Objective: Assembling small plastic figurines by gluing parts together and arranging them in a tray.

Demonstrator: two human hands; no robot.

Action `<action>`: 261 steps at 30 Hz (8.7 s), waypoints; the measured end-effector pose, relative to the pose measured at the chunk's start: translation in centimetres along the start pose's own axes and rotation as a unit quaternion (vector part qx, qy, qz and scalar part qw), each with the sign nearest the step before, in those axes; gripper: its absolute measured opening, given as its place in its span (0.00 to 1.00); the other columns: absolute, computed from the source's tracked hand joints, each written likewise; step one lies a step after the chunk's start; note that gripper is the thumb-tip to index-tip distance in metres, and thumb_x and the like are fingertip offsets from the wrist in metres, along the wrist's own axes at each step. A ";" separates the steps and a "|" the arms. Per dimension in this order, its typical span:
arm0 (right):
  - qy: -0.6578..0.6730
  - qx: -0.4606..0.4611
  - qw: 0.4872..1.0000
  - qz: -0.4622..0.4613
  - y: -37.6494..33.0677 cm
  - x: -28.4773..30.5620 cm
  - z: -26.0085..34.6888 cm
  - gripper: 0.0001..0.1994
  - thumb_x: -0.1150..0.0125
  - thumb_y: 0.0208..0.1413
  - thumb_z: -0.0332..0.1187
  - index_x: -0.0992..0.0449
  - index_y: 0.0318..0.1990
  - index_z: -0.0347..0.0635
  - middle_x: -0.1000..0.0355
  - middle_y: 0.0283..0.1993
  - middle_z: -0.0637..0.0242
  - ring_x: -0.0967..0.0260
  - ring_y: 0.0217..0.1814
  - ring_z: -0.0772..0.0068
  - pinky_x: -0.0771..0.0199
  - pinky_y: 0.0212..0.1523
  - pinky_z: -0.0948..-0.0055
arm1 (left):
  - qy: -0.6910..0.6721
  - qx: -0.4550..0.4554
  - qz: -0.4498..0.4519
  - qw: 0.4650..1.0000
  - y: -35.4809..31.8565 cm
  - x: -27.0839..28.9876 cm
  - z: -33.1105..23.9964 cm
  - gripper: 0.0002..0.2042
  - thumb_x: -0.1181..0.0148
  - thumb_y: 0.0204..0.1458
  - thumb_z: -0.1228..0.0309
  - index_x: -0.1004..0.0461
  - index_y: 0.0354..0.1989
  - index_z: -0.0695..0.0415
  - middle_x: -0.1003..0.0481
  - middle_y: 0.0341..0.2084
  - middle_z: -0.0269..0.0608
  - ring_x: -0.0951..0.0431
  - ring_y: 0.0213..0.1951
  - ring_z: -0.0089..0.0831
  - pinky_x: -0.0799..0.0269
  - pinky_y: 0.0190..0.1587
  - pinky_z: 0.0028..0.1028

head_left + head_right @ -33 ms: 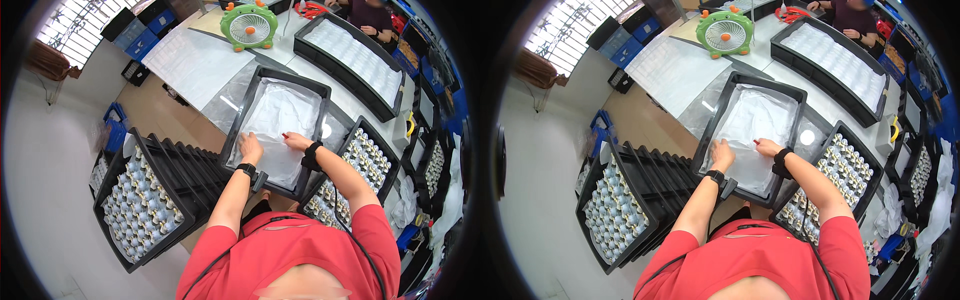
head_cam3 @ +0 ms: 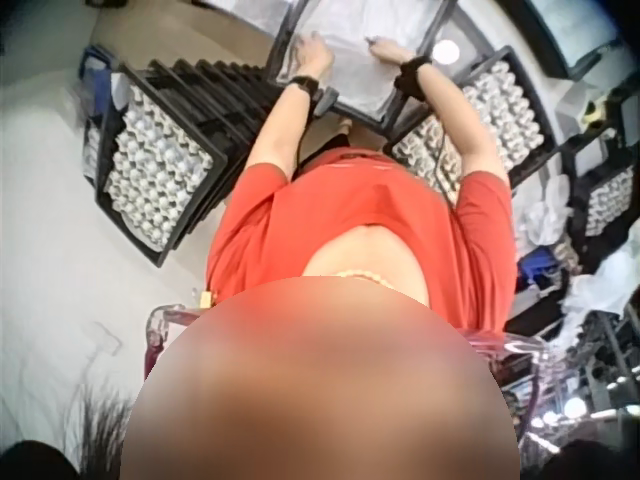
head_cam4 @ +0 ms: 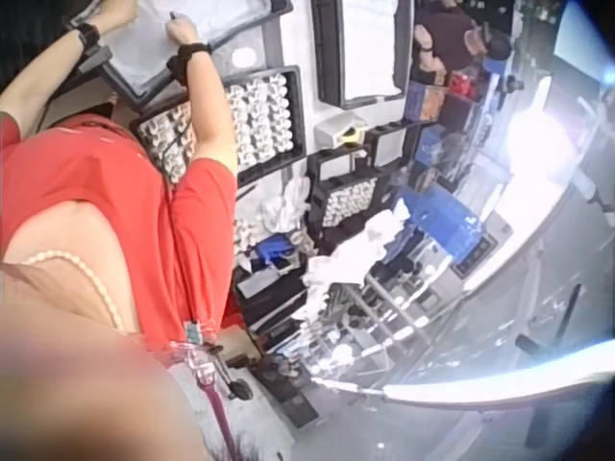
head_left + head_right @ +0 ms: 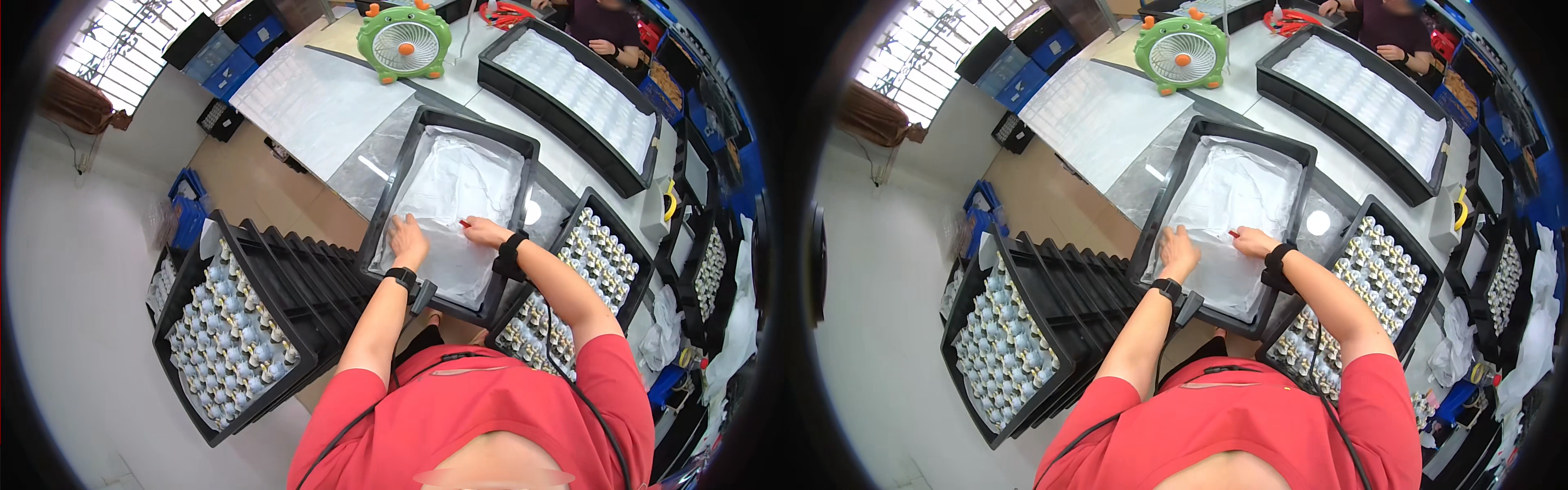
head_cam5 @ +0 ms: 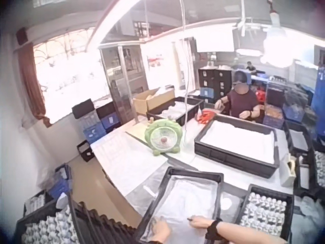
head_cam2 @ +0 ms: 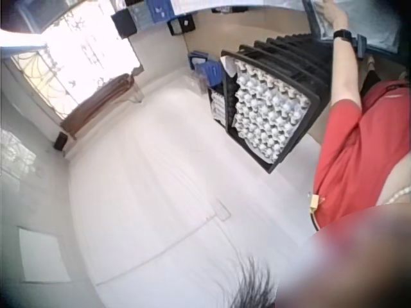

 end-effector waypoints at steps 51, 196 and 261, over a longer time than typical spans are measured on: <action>0.652 -0.066 0.754 -0.036 -9.1 -3.4 0.2 0.12 0.52 0.58 0.32 0.33 0.48 0.40 0.35 0.28 0.75 0.39 0.28 0.83 0.37 0.31 0.80 | -0.071 0.051 0.009 0.996 0.6 1.8 0.2 0.23 0.37 0.37 0.63 0.32 0.42 0.60 0.38 0.44 0.52 0.33 0.45 0.51 0.36 0.46 0.44; 0.310 -0.112 0.887 -0.322 -39.7 -0.3 -27.8 0.11 0.51 0.56 0.38 0.27 0.34 0.40 0.38 0.20 0.77 0.45 0.23 0.87 0.45 0.23 0.84 | -0.037 -0.526 0.150 0.836 -25.4 -3.2 -11.3 0.18 0.43 0.45 0.74 0.33 0.47 0.59 0.31 0.42 0.46 0.33 0.47 0.44 0.35 0.48 0.34; 0.251 -0.387 0.673 -0.577 -27.3 21.6 -46.6 0.29 0.52 0.53 0.46 0.38 0.48 0.21 0.36 0.50 0.38 0.39 0.56 0.46 0.40 0.56 0.61 | -0.470 -0.171 0.151 0.853 -26.1 7.5 -12.6 0.15 0.49 0.50 0.80 0.33 0.48 0.63 0.28 0.39 0.40 0.28 0.45 0.28 0.35 0.50 0.27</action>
Point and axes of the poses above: each hand's wrist, its own y-axis towards the middle knuckle, its own x-axis out of the back of the hand, z = x × y, the point moved 2 cm from there along y, towards the middle knuckle
